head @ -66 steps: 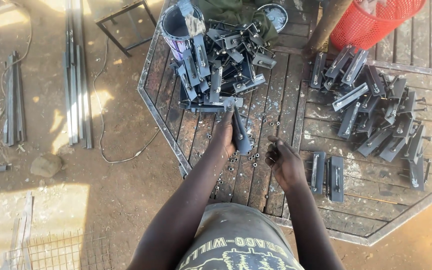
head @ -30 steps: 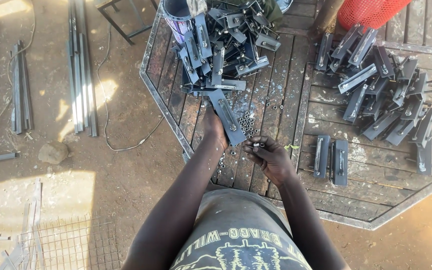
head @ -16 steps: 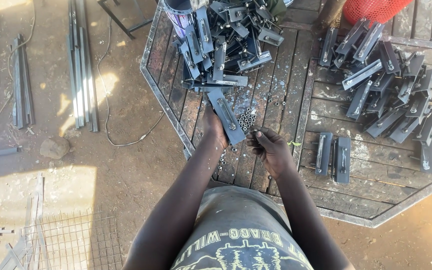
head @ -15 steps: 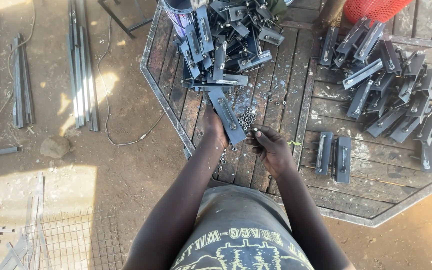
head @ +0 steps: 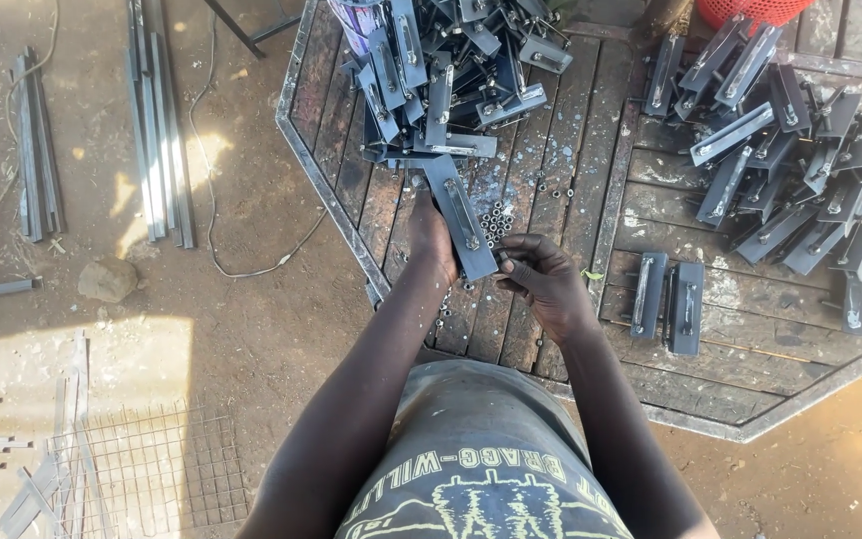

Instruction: Assembling metal brackets by manually inserting small bolts into pre-drilled holes on a wooden work table.

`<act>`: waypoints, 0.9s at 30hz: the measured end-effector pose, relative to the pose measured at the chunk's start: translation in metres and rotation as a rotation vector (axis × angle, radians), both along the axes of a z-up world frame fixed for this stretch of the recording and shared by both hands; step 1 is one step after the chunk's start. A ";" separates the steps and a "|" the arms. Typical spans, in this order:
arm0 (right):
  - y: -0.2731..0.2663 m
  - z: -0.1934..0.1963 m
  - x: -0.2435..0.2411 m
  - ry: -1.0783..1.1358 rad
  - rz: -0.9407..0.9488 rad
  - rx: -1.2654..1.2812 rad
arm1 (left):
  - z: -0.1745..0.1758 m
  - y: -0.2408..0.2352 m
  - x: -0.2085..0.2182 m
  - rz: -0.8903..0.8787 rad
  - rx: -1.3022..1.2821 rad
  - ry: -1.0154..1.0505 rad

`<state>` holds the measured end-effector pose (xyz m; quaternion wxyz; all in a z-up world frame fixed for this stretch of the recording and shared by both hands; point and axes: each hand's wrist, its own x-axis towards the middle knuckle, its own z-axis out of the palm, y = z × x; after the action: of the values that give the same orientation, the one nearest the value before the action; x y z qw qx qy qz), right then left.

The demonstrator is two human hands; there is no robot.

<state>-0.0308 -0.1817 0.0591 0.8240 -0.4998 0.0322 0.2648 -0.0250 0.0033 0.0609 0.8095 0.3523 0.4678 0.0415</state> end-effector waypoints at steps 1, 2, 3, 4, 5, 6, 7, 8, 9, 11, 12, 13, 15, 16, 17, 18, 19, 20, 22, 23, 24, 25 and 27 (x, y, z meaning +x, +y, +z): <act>-0.001 0.002 0.000 0.001 0.002 0.000 | 0.002 -0.001 0.001 0.000 0.001 0.000; -0.002 0.003 0.000 -0.012 0.019 -0.031 | 0.004 -0.001 0.002 0.000 0.003 0.000; -0.002 0.005 0.000 -0.024 0.035 -0.062 | 0.006 -0.002 0.004 0.001 0.004 -0.001; -0.002 0.010 0.001 -0.024 0.037 -0.062 | 0.007 -0.002 0.005 0.000 0.005 -0.001; -0.002 0.016 0.001 -0.027 0.051 -0.080 | 0.008 -0.003 0.005 0.000 0.006 -0.001; -0.002 0.021 0.002 -0.031 0.065 -0.096 | 0.009 -0.003 0.006 -0.001 0.007 -0.001; -0.002 0.025 0.002 -0.031 0.066 -0.097 | 0.009 -0.004 0.007 -0.003 0.008 -0.001; -0.001 0.030 0.002 -0.034 0.080 -0.115 | 0.010 -0.005 0.007 -0.005 0.009 -0.001; -0.001 0.034 0.003 -0.038 0.094 -0.133 | 0.011 -0.005 0.008 -0.007 0.010 0.000; -0.004 0.029 0.006 -0.055 0.111 -0.145 | 0.012 -0.007 0.008 -0.013 0.010 0.002; -0.005 0.026 0.008 -0.075 0.130 -0.155 | 0.012 -0.008 0.008 -0.015 0.011 0.002; -0.006 0.026 0.009 -0.073 0.130 -0.155 | 0.013 -0.008 0.008 -0.017 0.013 0.002; -0.007 0.026 0.012 -0.128 0.163 -0.155 | 0.015 -0.009 0.007 -0.019 0.015 0.002; -0.007 0.026 0.013 -0.127 0.165 -0.155 | 0.016 -0.007 0.008 -0.020 0.016 0.002; -0.007 0.027 0.014 -0.137 0.174 -0.159 | 0.017 -0.008 0.008 -0.021 0.017 0.002; -0.007 0.028 0.014 -0.147 0.183 -0.162 | 0.018 -0.011 0.013 -0.022 0.019 0.001; -0.008 0.025 0.015 -0.147 0.185 -0.162 | 0.021 -0.013 0.013 -0.020 0.019 0.001; -0.009 0.023 0.015 -0.162 0.191 -0.177 | 0.024 -0.014 0.013 -0.033 0.030 0.002; -0.010 0.022 0.016 -0.177 0.196 -0.192 | 0.029 -0.015 0.013 -0.046 0.040 0.003; -0.010 0.023 0.016 -0.168 0.202 -0.194 | 0.031 -0.015 0.013 -0.050 0.044 0.001; -0.010 0.024 0.016 -0.158 0.206 -0.197 | 0.032 -0.015 0.013 -0.055 0.047 -0.001; -0.009 0.032 0.015 -0.158 0.205 -0.197 | 0.028 -0.015 0.014 -0.056 0.046 -0.001; -0.008 0.048 0.011 -0.099 0.249 -0.297 | 0.020 -0.015 0.016 -0.074 0.058 0.010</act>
<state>-0.0198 -0.1892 0.1073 0.7027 -0.6283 -0.0318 0.3322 -0.0089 -0.0119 0.0813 0.7975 0.3931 0.4571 0.0231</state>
